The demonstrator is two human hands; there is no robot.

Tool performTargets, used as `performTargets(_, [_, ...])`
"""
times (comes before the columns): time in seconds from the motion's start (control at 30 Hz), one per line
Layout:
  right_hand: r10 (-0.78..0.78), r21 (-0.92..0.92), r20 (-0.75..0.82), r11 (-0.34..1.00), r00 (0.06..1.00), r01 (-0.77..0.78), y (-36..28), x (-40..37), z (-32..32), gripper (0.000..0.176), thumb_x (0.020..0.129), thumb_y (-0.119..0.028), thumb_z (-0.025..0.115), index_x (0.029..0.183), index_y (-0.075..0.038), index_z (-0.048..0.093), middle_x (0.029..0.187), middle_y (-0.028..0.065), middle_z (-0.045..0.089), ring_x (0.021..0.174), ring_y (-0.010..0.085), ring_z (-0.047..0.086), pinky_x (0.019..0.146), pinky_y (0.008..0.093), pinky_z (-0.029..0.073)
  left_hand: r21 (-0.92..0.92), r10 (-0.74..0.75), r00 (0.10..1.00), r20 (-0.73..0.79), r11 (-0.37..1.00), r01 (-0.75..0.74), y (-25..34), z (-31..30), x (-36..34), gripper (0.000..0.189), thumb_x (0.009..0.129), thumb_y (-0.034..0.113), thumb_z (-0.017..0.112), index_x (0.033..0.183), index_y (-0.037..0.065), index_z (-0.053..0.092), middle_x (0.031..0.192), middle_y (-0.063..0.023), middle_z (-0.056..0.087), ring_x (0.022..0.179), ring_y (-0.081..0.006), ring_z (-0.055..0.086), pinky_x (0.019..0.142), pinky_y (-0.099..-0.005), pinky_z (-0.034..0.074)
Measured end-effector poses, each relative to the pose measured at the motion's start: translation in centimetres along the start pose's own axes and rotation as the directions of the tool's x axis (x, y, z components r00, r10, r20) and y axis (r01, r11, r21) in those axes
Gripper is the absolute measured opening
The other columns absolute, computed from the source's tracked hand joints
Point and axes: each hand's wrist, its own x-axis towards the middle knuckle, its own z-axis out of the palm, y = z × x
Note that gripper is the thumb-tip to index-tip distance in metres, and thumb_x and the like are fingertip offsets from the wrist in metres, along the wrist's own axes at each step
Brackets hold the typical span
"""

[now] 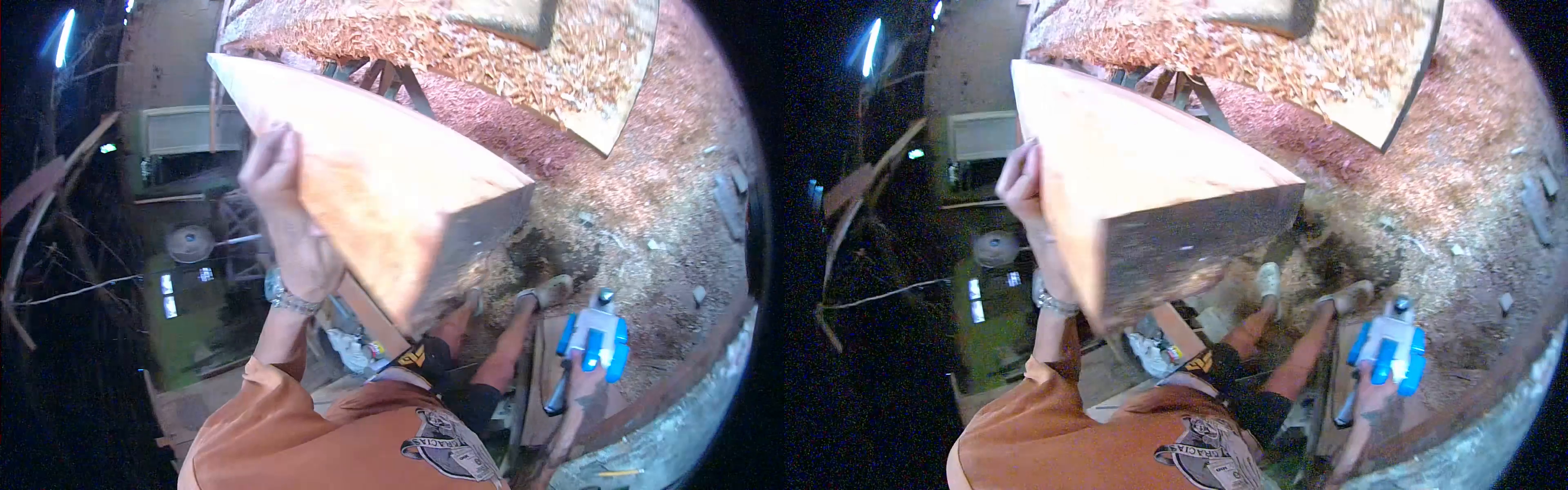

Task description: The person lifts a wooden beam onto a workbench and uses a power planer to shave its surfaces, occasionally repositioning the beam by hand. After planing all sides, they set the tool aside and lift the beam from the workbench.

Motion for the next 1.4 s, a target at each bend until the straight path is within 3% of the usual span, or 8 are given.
performTargets(0.43, [-0.346, -0.235, 0.294, 0.877, 0.891, 0.418, -28.3, -32.6, -10.1, 0.04, 0.081, -0.024, 0.08, 0.108, 0.003, 0.069, 0.071, 0.0125, 0.065, 0.065, 0.0198, 0.065, 0.062, 0.0367, 0.05, -0.588, -0.105, 0.981, 0.164, 0.788, 0.182, -2.8, -7.0, -6.2, 0.03, 0.097, 0.011, 0.054, 0.125, 0.002, 0.061, 0.133, -0.0186, 0.06, 0.127, -0.0388, 0.053, 0.112, -0.0479, 0.038])
performTargets(0.6, [-0.48, 0.069, 0.269, 0.875, 0.835, 0.48, -32.5, -38.2, -12.6, 0.048, 0.086, -0.04, 0.069, 0.106, 0.004, 0.066, 0.067, -0.0009, 0.055, 0.062, 0.0091, 0.052, 0.056, 0.0295, 0.042, -0.744, -0.089, 0.851, 0.518, 0.446, 0.499, -2.2, 7.1, -21.9, 0.029, 0.099, 0.015, 0.052, 0.123, 0.002, 0.062, 0.126, -0.0202, 0.062, 0.119, -0.0376, 0.059, 0.105, -0.0457, 0.044])
performTargets(0.63, [-0.495, 0.092, 0.255, 0.868, 0.831, 0.489, -34.6, -39.0, -12.6, 0.045, 0.086, -0.037, 0.068, 0.105, 0.004, 0.066, 0.066, -0.001, 0.055, 0.061, 0.0089, 0.051, 0.055, 0.0297, 0.042, -0.677, 0.037, 0.885, 0.464, 0.659, 0.328, -0.3, 13.5, -27.2, 0.034, 0.102, 0.022, 0.049, 0.127, 0.003, 0.062, 0.135, -0.0208, 0.06, 0.126, -0.038, 0.057, 0.107, -0.0455, 0.044])
performTargets(0.73, [-0.521, 0.045, 0.195, 0.851, 0.831, 0.523, -39.7, -39.0, -11.9, 0.039, 0.087, -0.031, 0.067, 0.101, 0.004, 0.066, 0.065, -0.0002, 0.054, 0.058, 0.0094, 0.048, 0.053, 0.0302, 0.04, -0.5, 0.322, 0.384, 0.866, 0.59, 0.634, 3.3, 11.1, -25.1, 0.055, 0.106, 0.045, 0.038, 0.131, 0.001, 0.061, 0.123, -0.0254, 0.067, 0.121, -0.0414, 0.061, 0.109, -0.0461, 0.044])
performTargets(0.83, [-0.638, -0.144, 0.247, 0.72, 0.729, 0.679, -41.8, -35.0, -13.1, 0.042, 0.087, -0.036, 0.074, 0.095, 0.004, 0.062, 0.063, 0.0008, 0.053, 0.057, 0.0102, 0.047, 0.053, 0.0298, 0.04, -0.327, 0.195, 0.27, 0.943, 0.691, 0.645, 3.0, 12.5, -27.9, 0.061, 0.106, 0.05, 0.037, 0.121, 0.0, 0.066, 0.113, -0.0304, 0.069, 0.114, -0.0433, 0.064, 0.105, -0.0499, 0.045])
performTargets(0.93, [-0.601, -0.078, 0.318, 0.754, 0.733, 0.652, -43.0, -32.1, -14.8, 0.047, 0.086, -0.043, 0.078, 0.091, 0.002, 0.061, 0.063, 0.0003, 0.053, 0.056, 0.0089, 0.048, 0.051, 0.0284, 0.04, -0.389, 0.027, 0.557, 0.83, 0.743, 0.544, -1.5, 11.1, -30.6, 0.054, 0.106, 0.043, 0.035, 0.11, 0.001, 0.068, 0.107, -0.0296, 0.07, 0.1, -0.0493, 0.065, 0.095, -0.0547, 0.049])
performTargets(1.03, [-0.595, -0.035, 0.401, 0.75, 0.697, 0.66, -43.7, -28.9, -16.0, 0.051, 0.086, -0.048, 0.078, 0.089, 0.0, 0.062, 0.063, 0.0001, 0.055, 0.056, 0.0078, 0.049, 0.05, 0.0271, 0.039, -0.301, -0.281, 0.512, 0.812, 0.549, 0.779, -4.4, 7.7, -33.0, 0.06, 0.105, 0.048, 0.035, 0.097, 0.002, 0.073, 0.104, -0.0237, 0.072, 0.104, -0.0444, 0.066, 0.094, -0.0527, 0.048])
performTargets(1.4, [-0.582, -0.073, 0.588, 0.653, 0.561, 0.754, -49.9, -21.9, -12.5, 0.047, 0.085, -0.039, 0.082, 0.096, 0.003, 0.064, 0.068, 0.0025, 0.055, 0.065, 0.0117, 0.048, 0.059, 0.0332, 0.043, -0.25, -0.72, 0.05, 0.692, -0.175, 0.952, 2.5, 2.1, -36.2, 0.067, 0.105, 0.056, 0.04, 0.09, 0.004, 0.079, 0.078, -0.0142, 0.074, 0.079, -0.0277, 0.071, 0.079, -0.0402, 0.053])
